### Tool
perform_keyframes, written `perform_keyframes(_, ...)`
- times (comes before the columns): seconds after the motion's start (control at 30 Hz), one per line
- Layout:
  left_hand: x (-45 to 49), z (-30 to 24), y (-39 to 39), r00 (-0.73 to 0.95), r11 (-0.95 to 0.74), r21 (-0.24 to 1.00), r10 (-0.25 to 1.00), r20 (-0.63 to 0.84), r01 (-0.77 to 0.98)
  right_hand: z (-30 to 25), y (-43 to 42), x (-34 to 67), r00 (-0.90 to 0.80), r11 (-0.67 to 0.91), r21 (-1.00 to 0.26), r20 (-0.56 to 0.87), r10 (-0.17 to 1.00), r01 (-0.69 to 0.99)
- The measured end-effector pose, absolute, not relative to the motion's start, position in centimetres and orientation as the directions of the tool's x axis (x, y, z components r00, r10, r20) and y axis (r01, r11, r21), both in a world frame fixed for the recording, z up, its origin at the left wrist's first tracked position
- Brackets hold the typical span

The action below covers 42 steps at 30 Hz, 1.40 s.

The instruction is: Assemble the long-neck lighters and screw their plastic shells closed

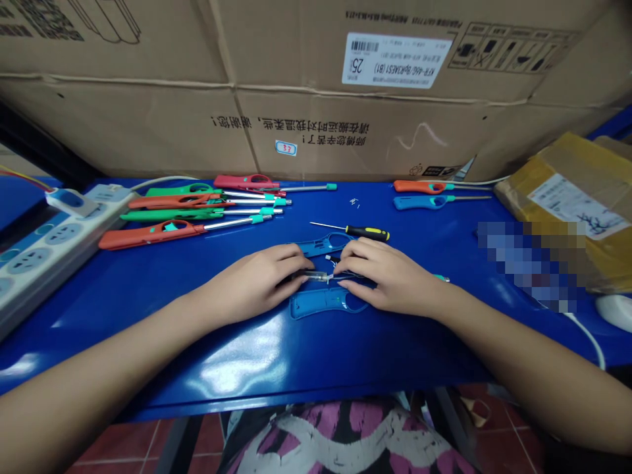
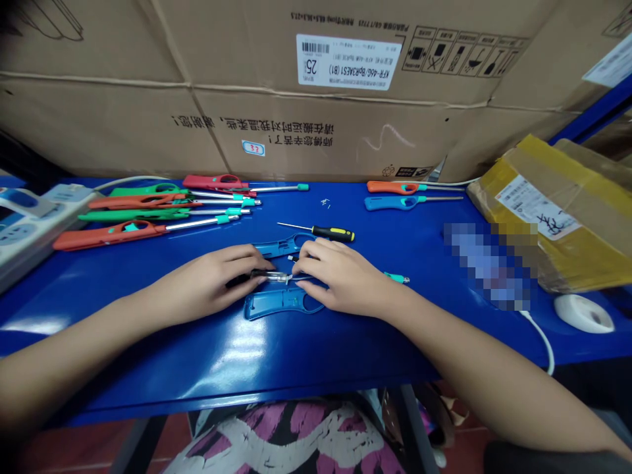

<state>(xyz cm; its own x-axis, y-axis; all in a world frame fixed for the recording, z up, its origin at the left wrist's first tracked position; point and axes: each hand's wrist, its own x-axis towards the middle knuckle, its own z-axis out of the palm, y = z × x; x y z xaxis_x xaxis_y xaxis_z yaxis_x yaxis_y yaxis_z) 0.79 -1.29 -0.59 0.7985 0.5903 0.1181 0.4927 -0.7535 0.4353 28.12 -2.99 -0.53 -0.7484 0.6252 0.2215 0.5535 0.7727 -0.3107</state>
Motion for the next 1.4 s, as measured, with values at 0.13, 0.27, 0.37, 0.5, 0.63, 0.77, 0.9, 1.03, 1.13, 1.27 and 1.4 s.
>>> perform_keyframes(0.13, 0.72, -0.73, -1.22, 0.800, -0.756, 0.429, 0.589, 0.115, 0.494, -0.89, -2.85, 28.09, -0.749, 0.774, -0.304, 0.223, 0.625, 0.555)
perform_keyframes(0.27, 0.73, -0.84, -1.13, 0.796, -0.775, 0.389, 0.586, 0.148, 0.498, -0.93, -2.82, 28.02, -0.720, 0.762, -0.323, 0.262, 0.642, 0.562)
perform_keyframes(0.37, 0.87, -0.62, -1.29, 0.801, -0.794, 0.394, 0.565, 0.199, 0.462, -0.91, -2.77, 27.84, -0.695, 0.752, -0.377, 0.302, 0.652, 0.541)
perform_keyframes(0.5, 1.01, -0.21, -1.68, 0.803, -0.815, 0.382, 0.544, 0.243, 0.436, -1.00, -2.70, 27.58, -0.692, 0.761, -0.431, 0.341, 0.636, 0.486)
perform_keyframes(0.63, 1.00, -0.18, -1.88, 0.806, -0.843, 0.327, 0.518, 0.285, 0.426, -1.00, -2.86, 27.45, -0.692, 0.744, -0.493, 0.334, 0.640, 0.450)
perform_keyframes(0.77, 0.93, -0.31, -1.86, 0.816, -0.856, 0.298, 0.502, 0.288, 0.422, -0.76, -3.03, 27.53, -0.679, 0.702, -0.552, 0.299, 0.671, 0.451)
perform_keyframes(0.9, 0.84, -0.28, -1.71, 0.805, -0.849, 0.312, 0.513, 0.299, 0.425, -0.52, -2.94, 27.69, -0.671, 0.697, -0.546, 0.297, 0.680, 0.465)
perform_keyframes(1.03, 0.92, -0.16, -1.65, 0.801, -0.836, 0.366, 0.520, 0.297, 0.408, -0.38, -2.88, 27.68, -0.647, 0.694, -0.583, 0.342, 0.681, 0.423)
perform_keyframes(1.13, 1.04, -0.06, -1.77, 0.796, -0.829, 0.403, 0.521, 0.309, 0.387, -0.35, -2.92, 27.63, -0.640, 0.695, -0.593, 0.358, 0.680, 0.406)
perform_keyframes(1.27, 1.10, 0.00, -1.97, 0.793, -0.836, 0.405, 0.512, 0.332, 0.370, -0.42, -2.96, 27.66, -0.645, 0.710, -0.572, 0.368, 0.670, 0.411)
perform_keyframes(1.4, 1.18, -0.07, -2.06, 0.794, -0.841, 0.408, 0.501, 0.344, 0.354, -0.48, -2.96, 27.74, -0.651, 0.717, -0.566, 0.371, 0.663, 0.407)
